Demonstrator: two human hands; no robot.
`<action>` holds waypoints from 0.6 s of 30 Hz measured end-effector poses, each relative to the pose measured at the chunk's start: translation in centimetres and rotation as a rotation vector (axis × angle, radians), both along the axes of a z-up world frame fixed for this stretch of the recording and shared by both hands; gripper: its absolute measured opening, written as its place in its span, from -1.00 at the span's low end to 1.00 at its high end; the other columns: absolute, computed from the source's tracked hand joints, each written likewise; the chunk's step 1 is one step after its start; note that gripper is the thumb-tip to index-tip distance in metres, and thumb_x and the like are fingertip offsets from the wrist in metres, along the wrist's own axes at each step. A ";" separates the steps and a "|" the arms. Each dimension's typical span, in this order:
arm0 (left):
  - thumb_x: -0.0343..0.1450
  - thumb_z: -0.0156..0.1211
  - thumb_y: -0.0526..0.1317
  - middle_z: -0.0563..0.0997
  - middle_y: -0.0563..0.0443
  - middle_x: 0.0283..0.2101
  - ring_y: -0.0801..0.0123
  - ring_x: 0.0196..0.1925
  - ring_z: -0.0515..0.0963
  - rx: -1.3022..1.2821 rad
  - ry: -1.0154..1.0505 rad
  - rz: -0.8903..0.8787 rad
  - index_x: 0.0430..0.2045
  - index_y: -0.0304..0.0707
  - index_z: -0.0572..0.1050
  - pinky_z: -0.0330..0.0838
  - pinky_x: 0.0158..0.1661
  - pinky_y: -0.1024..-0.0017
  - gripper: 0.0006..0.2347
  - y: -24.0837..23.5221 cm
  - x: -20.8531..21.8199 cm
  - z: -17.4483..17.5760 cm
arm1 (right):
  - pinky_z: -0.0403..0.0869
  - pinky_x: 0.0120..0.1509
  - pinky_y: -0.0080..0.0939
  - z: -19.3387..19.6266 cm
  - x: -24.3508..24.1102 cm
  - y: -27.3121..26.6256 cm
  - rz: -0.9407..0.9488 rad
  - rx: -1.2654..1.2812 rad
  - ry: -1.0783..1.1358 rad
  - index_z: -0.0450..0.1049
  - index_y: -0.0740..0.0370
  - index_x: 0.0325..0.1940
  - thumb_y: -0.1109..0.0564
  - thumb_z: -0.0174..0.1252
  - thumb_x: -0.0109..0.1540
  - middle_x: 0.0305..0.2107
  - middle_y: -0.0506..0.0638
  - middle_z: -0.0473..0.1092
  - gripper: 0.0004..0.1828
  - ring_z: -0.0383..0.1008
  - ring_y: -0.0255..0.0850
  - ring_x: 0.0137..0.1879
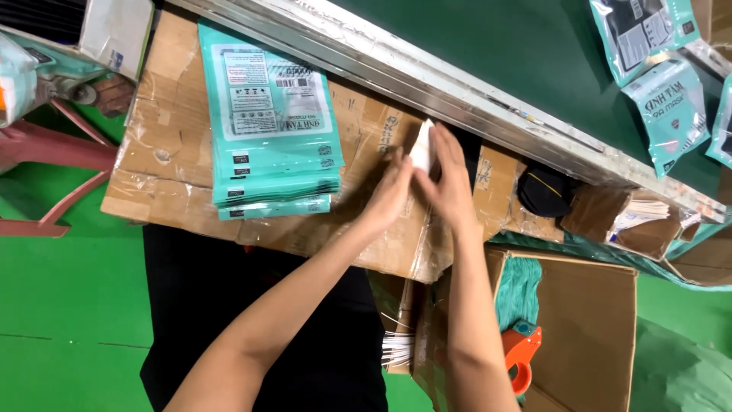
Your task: The recorder is packing black face masks into plastic bags at a factory workstation.
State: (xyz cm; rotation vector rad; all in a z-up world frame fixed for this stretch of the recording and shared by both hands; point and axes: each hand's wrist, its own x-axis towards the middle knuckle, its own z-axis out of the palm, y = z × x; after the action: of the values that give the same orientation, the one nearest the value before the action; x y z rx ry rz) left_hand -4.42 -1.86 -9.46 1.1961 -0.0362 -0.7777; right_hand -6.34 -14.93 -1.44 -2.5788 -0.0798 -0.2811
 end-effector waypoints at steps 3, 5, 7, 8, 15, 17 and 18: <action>0.60 -0.11 0.01 0.15 -0.35 0.43 0.01 0.45 0.18 0.165 -0.381 0.127 0.39 -0.47 0.06 0.12 0.35 0.14 -0.44 0.7 -2.1 0.6 | 0.07 0.61 0.16 -2.2 2.6 -3.0 -0.019 -0.089 0.080 0.20 0.29 0.50 0.08 0.36 0.20 0.39 0.27 0.20 -0.16 0.11 0.19 0.54; 0.52 0.12 -0.06 0.35 -0.37 0.34 -0.02 0.37 0.39 0.273 -0.524 0.167 0.33 -0.47 0.17 0.29 0.30 0.16 -0.44 2.7 -2.9 3.4 | 0.01 0.60 0.19 -3.5 4.0 -4.5 -0.010 -0.133 0.122 0.19 0.31 0.50 0.04 0.35 0.21 0.37 0.29 0.20 -0.17 0.09 0.21 0.53; 0.43 0.20 -0.20 0.29 -0.31 0.36 0.07 0.25 0.51 0.140 -0.464 -0.015 0.32 -0.38 0.19 0.48 0.10 0.25 -0.45 5.7 -3.2 7.8 | -0.08 0.59 0.20 -4.5 4.6 -5.4 -0.002 -0.208 0.154 0.20 0.34 0.48 -0.03 0.36 0.22 0.34 0.34 0.21 -0.16 0.06 0.28 0.52; 0.43 0.20 -0.20 0.29 -0.31 0.36 0.07 0.25 0.51 0.143 -0.466 -0.013 0.32 -0.38 0.19 0.48 0.10 0.25 -0.45 6.8 -2.7 9.2 | -0.08 0.59 0.20 -5.0 4.4 -6.0 0.001 -0.206 0.152 0.20 0.34 0.48 -0.03 0.36 0.22 0.34 0.34 0.21 -0.16 0.06 0.28 0.52; 0.53 0.11 -0.41 0.55 -0.24 0.20 -0.02 0.28 0.55 0.387 -1.424 0.249 0.16 -0.40 0.42 0.43 0.28 0.19 -0.71 14.0 10.8 15.2 | -0.02 0.61 0.20 -5.7 4.2 -6.0 0.011 -0.186 0.068 0.33 0.25 0.39 -0.04 0.35 0.21 0.30 0.27 0.28 -0.28 0.12 0.24 0.50; 0.54 0.05 -0.48 0.52 -0.28 0.21 -0.08 0.33 0.50 0.459 -1.586 0.378 0.21 -0.45 0.37 0.33 0.38 0.10 -0.69 15.9 16.4 17.8 | -0.03 0.59 0.22 -4.3 3.8 -5.1 0.021 -0.198 0.019 0.33 0.28 0.39 -0.03 0.35 0.19 0.29 0.29 0.27 -0.27 0.11 0.26 0.49; 0.43 0.22 -0.36 0.50 -0.35 0.18 -0.20 0.27 0.44 0.687 -1.654 0.484 0.18 -0.45 0.40 0.29 0.30 0.04 -0.60 16.6 19.0 19.3 | -0.01 0.57 0.22 -3.3 3.7 -4.4 0.013 -0.183 0.009 0.33 0.30 0.38 0.00 0.34 0.19 0.30 0.31 0.26 -0.28 0.11 0.26 0.48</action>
State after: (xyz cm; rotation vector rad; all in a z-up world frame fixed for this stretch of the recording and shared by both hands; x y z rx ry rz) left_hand 14.53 14.76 9.82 2.0970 -0.8517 0.8542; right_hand -2.68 -19.34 -4.72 -2.7597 -0.1241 -0.2690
